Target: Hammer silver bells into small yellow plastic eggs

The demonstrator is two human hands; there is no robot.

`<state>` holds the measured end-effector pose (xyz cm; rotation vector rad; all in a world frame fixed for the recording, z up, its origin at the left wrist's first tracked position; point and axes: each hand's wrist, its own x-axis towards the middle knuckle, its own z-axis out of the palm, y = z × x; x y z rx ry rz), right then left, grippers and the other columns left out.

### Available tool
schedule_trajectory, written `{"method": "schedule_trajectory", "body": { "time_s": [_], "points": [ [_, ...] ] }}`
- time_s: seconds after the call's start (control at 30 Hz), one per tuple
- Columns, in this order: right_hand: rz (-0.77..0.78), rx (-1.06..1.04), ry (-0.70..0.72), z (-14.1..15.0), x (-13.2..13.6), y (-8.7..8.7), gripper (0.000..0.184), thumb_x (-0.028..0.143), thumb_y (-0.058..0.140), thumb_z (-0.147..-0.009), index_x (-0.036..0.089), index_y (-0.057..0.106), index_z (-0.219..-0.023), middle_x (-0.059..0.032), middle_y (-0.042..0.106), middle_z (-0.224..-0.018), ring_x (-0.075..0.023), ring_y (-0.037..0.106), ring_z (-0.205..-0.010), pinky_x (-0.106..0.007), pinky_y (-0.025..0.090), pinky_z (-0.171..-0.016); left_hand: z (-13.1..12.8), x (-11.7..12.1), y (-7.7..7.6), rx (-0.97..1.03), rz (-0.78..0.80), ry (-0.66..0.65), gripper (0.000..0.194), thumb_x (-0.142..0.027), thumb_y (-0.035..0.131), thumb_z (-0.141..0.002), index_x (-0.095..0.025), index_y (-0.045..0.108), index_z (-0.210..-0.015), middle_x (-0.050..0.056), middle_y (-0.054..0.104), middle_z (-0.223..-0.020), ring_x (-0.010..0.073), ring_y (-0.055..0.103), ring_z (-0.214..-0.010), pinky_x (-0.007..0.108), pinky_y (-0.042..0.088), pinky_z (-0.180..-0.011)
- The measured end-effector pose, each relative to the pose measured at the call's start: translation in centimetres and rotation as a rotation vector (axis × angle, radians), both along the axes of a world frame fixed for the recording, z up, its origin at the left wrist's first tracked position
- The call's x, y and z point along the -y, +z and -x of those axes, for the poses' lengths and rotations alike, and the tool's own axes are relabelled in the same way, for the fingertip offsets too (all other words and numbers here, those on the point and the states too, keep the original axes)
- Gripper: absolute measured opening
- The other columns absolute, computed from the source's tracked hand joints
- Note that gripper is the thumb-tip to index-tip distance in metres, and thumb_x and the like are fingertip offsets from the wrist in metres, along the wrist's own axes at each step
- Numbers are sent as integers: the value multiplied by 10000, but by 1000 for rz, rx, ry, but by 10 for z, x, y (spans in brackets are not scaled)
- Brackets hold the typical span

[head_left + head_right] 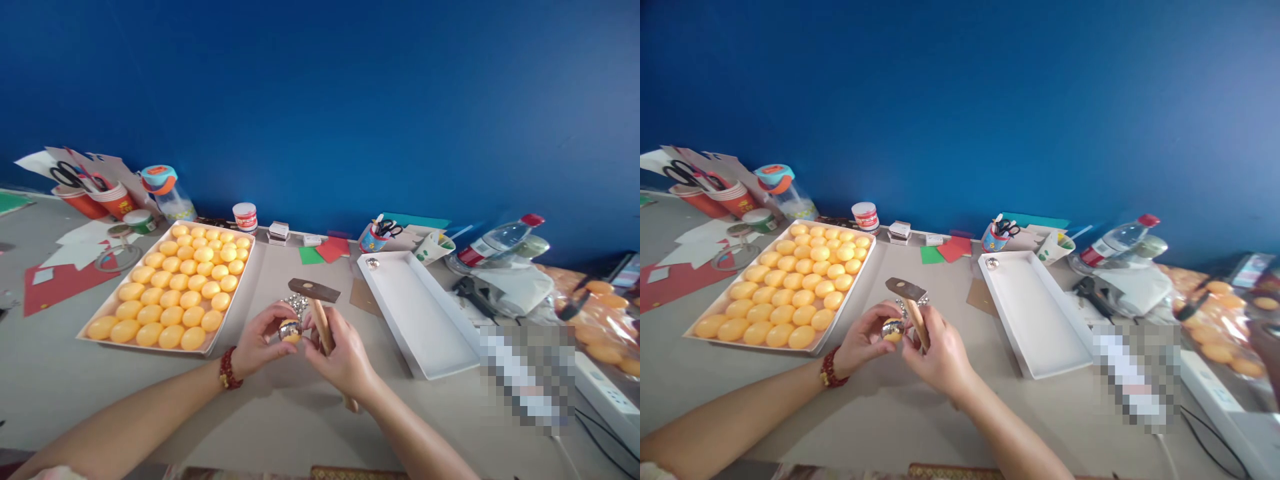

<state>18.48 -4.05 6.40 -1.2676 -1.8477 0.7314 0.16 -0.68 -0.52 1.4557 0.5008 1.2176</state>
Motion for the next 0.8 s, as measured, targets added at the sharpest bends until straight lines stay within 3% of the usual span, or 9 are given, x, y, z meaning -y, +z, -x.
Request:
{"method": "schedule_trajectory", "body": {
  "time_s": [0.17, 0.37, 0.6, 0.8],
  "points": [
    [-45, 55, 2, 0, 0, -2, 240, 122, 560, -724, 243, 495, -921, 23, 633, -762, -131, 596, -541, -232, 480, -575, 1, 0, 0, -30, 16, 5, 408, -359, 791, -745, -206, 616, -1081, 76, 573, -1042, 232, 565, -1010, 336, 485, -867],
    [-113, 125, -6, 0, 0, -4, 231, 130, 559, -706, 243, 484, -893, 39, 582, -647, -143, 561, -506, -232, 440, -545, 1, -1, 0, -21, 28, -30, 409, -360, 798, -738, -199, 621, -1070, 67, 589, -1012, 213, 596, -934, 320, 494, -814],
    [-67, 153, 21, 1, 0, -2, 239, 131, 536, -668, 245, 429, -849, 53, 545, -607, -146, 532, -487, -231, 407, -517, -1, 0, 1, -1, 50, -97, 340, -310, 760, -783, -189, 613, -1064, 56, 597, -979, 189, 599, -907, 298, 495, -807],
    [-5, 119, 67, 1, 0, -1, 262, 114, 517, -656, 239, 443, -874, 55, 557, -633, -138, 535, -499, -222, 401, -515, 0, 0, -7, -26, 22, -105, 335, -310, 732, -799, -187, 609, -1086, 82, 608, -1043, 216, 600, -968, 336, 506, -848]
  ]
}}
